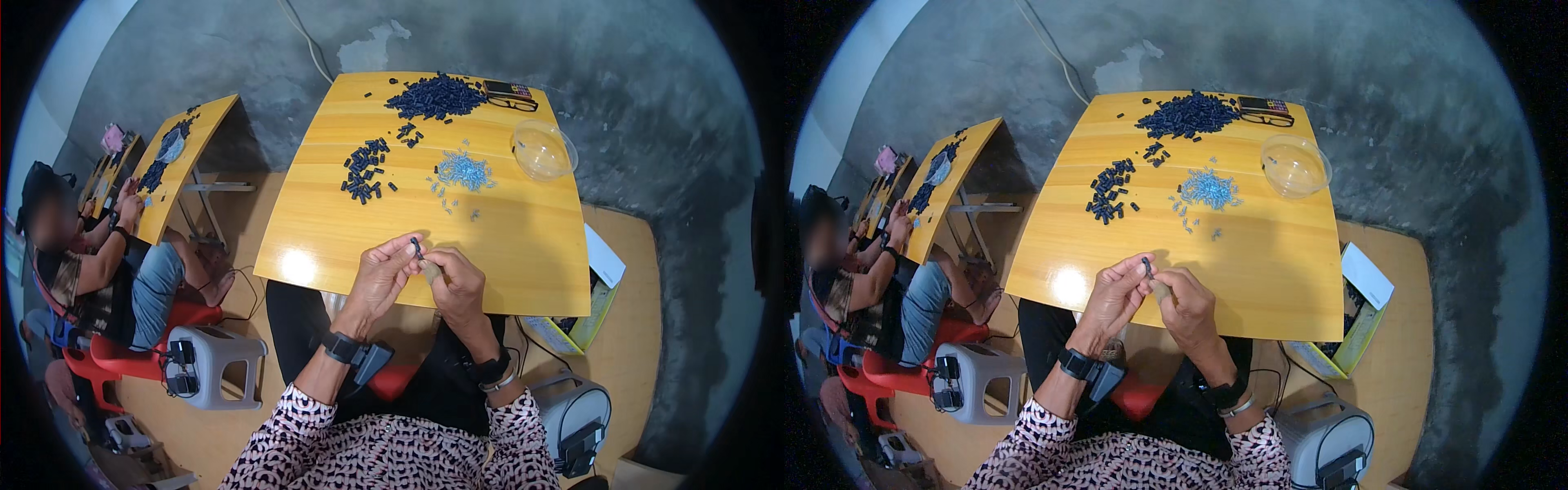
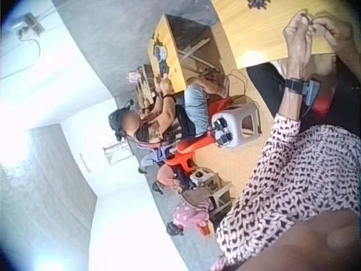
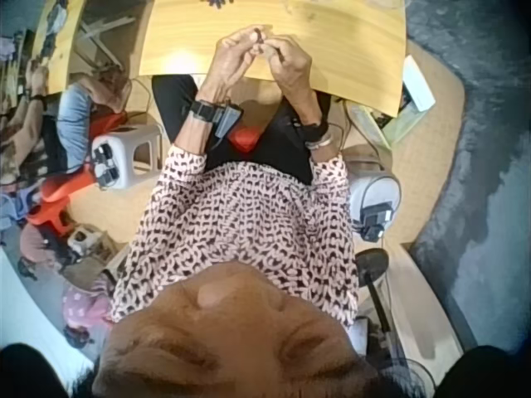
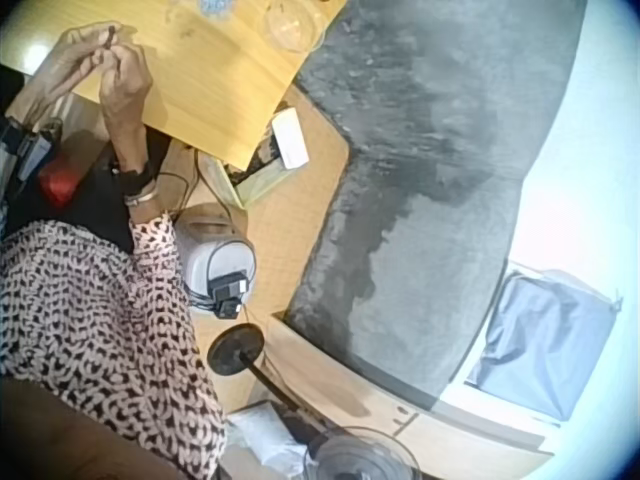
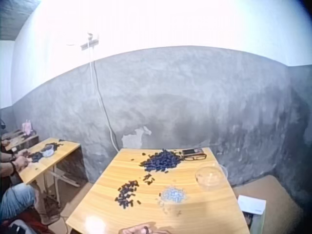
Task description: Manually assembling small black plastic components by inserting blue plastic pieces into them.
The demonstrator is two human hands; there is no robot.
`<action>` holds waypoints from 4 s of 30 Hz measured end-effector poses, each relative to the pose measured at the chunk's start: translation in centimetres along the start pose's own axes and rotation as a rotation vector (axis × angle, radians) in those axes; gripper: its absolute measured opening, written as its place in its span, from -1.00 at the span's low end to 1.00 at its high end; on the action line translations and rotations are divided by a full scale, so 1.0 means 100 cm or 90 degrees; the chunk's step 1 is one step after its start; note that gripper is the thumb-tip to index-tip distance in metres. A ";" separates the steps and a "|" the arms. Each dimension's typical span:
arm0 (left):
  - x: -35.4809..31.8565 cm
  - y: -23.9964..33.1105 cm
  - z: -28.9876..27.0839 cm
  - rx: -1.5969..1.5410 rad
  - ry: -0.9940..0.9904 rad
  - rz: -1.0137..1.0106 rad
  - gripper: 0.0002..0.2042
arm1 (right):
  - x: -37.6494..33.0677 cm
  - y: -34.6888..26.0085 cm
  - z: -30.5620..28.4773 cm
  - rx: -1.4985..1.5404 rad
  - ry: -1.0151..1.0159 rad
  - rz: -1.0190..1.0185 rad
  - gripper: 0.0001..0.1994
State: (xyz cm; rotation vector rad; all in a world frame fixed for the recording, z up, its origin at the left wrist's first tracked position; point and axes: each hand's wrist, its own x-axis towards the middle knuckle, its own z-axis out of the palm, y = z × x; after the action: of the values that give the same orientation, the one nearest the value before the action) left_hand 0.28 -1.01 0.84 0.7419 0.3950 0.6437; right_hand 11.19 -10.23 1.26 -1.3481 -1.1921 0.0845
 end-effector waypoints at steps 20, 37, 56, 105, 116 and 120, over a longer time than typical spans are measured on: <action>0.000 0.002 -0.001 -0.089 -0.029 -0.021 -0.72 | -0.001 0.007 0.001 0.039 -0.013 0.027 -0.81; 0.002 0.000 0.001 -0.053 -0.005 -0.007 -0.71 | 0.009 0.006 0.000 0.038 0.009 -0.020 -0.85; -0.001 0.005 0.000 -0.044 0.010 -0.020 -0.75 | 0.013 0.003 -0.004 -0.006 -0.056 -0.061 -0.84; -0.001 0.007 -0.008 -0.006 -0.177 -0.078 -0.37 | 0.022 0.006 -0.012 -0.008 -0.171 -0.079 -0.66; -0.003 0.008 -0.003 0.001 -0.177 -0.065 -0.41 | 0.020 0.010 -0.011 0.021 -0.168 -0.075 -0.68; -0.003 0.008 -0.001 0.006 -0.153 -0.081 -0.45 | 0.020 0.009 -0.012 0.019 -0.172 -0.074 -0.68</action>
State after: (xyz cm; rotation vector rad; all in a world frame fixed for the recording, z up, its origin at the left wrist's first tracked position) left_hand -0.34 -0.69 1.36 0.7861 0.2223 0.4271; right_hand 13.45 -9.44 2.03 -1.2660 -1.4888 0.2057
